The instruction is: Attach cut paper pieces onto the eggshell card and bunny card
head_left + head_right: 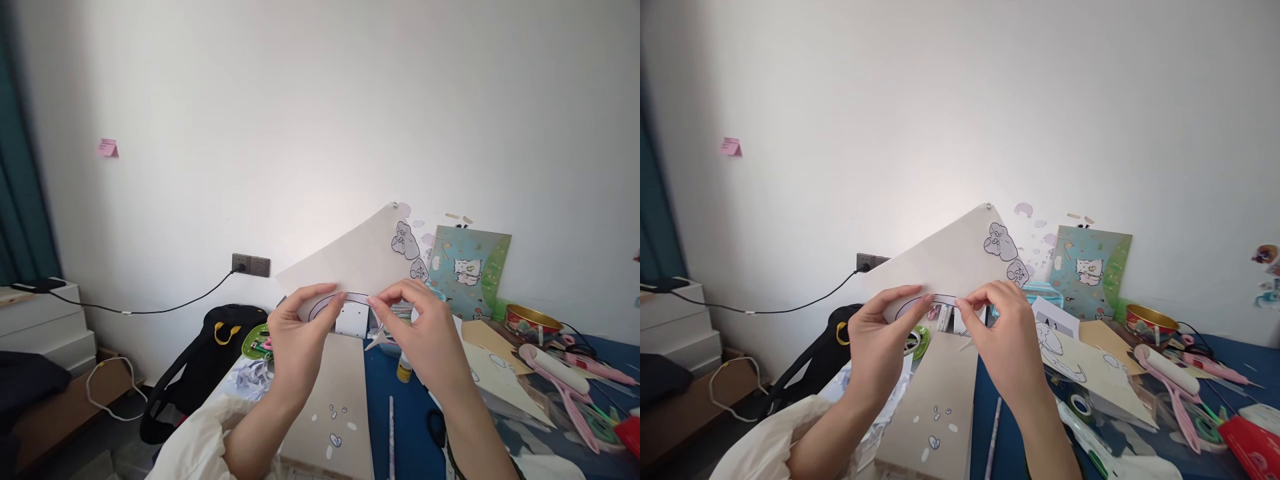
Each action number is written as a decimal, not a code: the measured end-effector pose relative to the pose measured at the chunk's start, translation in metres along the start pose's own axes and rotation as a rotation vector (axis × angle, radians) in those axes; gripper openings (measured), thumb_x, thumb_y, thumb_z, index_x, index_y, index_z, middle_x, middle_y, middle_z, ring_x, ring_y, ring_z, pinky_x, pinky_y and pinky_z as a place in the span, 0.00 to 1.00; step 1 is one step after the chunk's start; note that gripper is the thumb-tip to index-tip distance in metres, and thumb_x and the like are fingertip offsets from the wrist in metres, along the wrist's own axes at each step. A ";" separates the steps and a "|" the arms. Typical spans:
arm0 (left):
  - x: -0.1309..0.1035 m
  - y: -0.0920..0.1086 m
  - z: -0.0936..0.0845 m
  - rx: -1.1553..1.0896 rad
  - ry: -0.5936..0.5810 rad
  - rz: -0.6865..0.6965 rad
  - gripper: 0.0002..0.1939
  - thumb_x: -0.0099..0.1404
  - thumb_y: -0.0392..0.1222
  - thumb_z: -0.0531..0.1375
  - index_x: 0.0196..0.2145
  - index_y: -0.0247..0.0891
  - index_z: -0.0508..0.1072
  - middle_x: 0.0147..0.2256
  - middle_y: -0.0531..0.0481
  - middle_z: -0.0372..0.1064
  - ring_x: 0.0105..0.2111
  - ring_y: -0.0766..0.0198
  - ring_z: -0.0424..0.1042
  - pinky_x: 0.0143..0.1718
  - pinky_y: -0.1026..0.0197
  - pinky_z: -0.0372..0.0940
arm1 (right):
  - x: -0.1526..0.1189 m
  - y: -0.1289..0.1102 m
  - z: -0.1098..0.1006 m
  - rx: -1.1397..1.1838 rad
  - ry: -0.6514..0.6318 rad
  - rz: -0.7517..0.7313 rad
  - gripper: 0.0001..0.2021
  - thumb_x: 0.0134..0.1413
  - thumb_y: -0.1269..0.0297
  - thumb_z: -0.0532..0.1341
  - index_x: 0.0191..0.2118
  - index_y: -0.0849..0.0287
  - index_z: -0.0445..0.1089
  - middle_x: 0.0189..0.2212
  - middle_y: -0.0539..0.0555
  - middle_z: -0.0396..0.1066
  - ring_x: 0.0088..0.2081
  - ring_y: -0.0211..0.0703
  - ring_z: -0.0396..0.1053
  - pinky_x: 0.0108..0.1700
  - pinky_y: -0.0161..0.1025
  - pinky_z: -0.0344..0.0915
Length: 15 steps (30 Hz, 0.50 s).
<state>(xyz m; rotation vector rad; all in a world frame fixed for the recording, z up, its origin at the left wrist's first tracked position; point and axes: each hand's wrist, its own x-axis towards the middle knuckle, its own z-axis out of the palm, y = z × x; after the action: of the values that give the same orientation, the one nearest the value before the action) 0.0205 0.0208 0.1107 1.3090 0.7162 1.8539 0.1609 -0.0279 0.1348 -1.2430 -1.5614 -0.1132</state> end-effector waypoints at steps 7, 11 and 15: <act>0.000 0.005 -0.001 0.046 -0.188 0.057 0.09 0.60 0.41 0.63 0.39 0.45 0.79 0.42 0.51 0.77 0.45 0.58 0.74 0.44 0.62 0.69 | 0.000 0.001 -0.001 -0.082 0.158 0.057 0.09 0.55 0.56 0.60 0.36 0.55 0.67 0.30 0.51 0.69 0.35 0.45 0.65 0.40 0.42 0.60; -0.001 0.006 -0.001 0.077 -0.382 0.051 0.16 0.65 0.41 0.58 0.50 0.47 0.74 0.53 0.52 0.70 0.54 0.55 0.67 0.50 0.58 0.67 | 0.001 0.003 -0.002 -0.011 0.086 0.116 0.11 0.53 0.54 0.60 0.39 0.53 0.69 0.34 0.52 0.71 0.38 0.46 0.66 0.38 0.41 0.62; -0.004 0.003 -0.001 0.061 -0.495 0.059 0.18 0.68 0.42 0.54 0.54 0.48 0.70 0.56 0.53 0.67 0.57 0.56 0.64 0.55 0.57 0.62 | 0.004 0.006 -0.001 0.085 0.034 0.222 0.12 0.51 0.53 0.62 0.38 0.53 0.70 0.33 0.53 0.72 0.36 0.47 0.66 0.35 0.40 0.63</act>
<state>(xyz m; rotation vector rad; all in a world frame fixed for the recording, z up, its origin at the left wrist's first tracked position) 0.0192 0.0159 0.1110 1.7553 0.4737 1.4675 0.1665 -0.0232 0.1350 -1.3307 -1.3754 0.0739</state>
